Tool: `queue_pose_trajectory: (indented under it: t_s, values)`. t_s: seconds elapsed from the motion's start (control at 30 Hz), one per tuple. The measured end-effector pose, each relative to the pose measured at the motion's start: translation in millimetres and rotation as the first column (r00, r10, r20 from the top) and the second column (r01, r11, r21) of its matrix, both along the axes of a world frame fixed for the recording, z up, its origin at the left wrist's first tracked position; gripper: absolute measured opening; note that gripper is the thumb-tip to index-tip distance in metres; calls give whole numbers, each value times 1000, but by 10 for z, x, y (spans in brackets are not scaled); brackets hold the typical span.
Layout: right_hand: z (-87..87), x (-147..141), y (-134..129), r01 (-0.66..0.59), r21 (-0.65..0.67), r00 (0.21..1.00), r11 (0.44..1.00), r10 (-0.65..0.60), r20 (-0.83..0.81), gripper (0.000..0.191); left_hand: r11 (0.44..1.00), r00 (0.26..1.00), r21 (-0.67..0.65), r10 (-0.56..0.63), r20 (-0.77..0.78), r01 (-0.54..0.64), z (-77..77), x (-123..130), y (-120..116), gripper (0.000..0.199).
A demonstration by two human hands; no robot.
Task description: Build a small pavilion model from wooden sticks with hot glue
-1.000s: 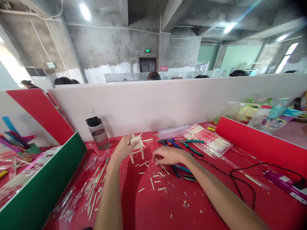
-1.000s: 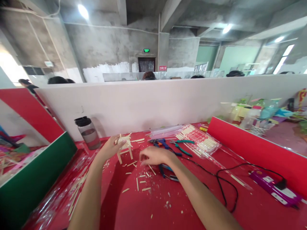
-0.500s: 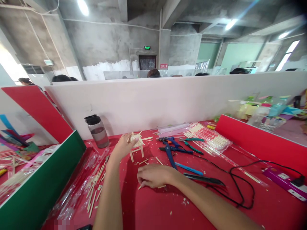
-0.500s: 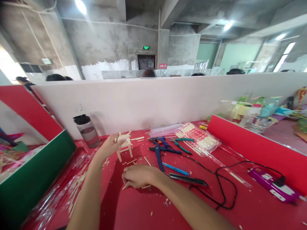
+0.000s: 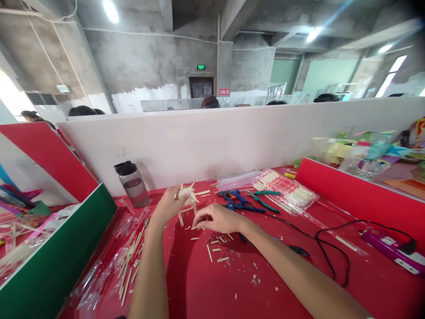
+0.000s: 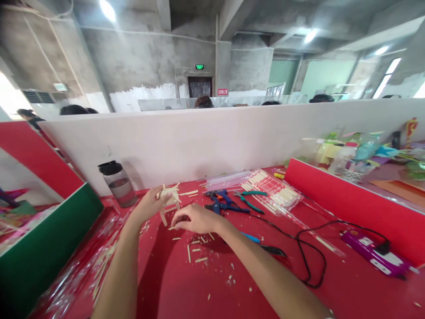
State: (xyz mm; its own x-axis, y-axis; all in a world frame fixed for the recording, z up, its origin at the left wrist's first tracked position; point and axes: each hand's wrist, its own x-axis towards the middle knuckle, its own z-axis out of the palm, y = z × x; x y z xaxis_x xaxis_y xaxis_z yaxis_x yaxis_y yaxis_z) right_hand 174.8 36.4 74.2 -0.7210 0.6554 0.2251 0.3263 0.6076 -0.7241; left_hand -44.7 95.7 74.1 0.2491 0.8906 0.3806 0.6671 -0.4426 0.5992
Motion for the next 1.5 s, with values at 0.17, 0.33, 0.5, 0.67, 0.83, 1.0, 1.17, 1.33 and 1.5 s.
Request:
queue_pose_trajectory:
  t_s: [0.17,0.33,0.5,0.67,0.83,1.0,1.17,1.33,1.5]
  values:
    - [86,124,92,178,37,982,983,-175,-67,18,1000,999,17,-9,-32,10,19,2,-1,43]
    - [108,261,196,346,49,928,937,-334,-166,18,999,996,24,-35,-79,37,35,37,-8,39]
    - [66,291,239,394,42,904,918,-379,-198,16,1000,993,9,16,-120,-16,14,48,-9,42]
    - [46,248,216,444,76,883,893,-421,-208,16,1000,992,0,-5,-124,5,25,56,-33,42]
    - [30,226,206,463,106,874,880,-434,-219,16,1000,992,-11,-27,-119,26,61,78,-65,41]
    - [3,196,202,460,100,871,883,-426,-246,14,994,993,-27,-103,-61,101,36,100,-75,42]
    - [31,196,188,472,130,867,872,-433,-248,12,990,991,-66,-122,57,126,-87,116,-18,47]
    - [33,246,221,497,122,855,859,-462,-234,8,988,986,-45,-144,88,148,-81,125,-11,37]
    - [-17,304,292,531,123,832,838,-487,-266,9,965,955,-124,-202,219,233,13,119,-94,44]
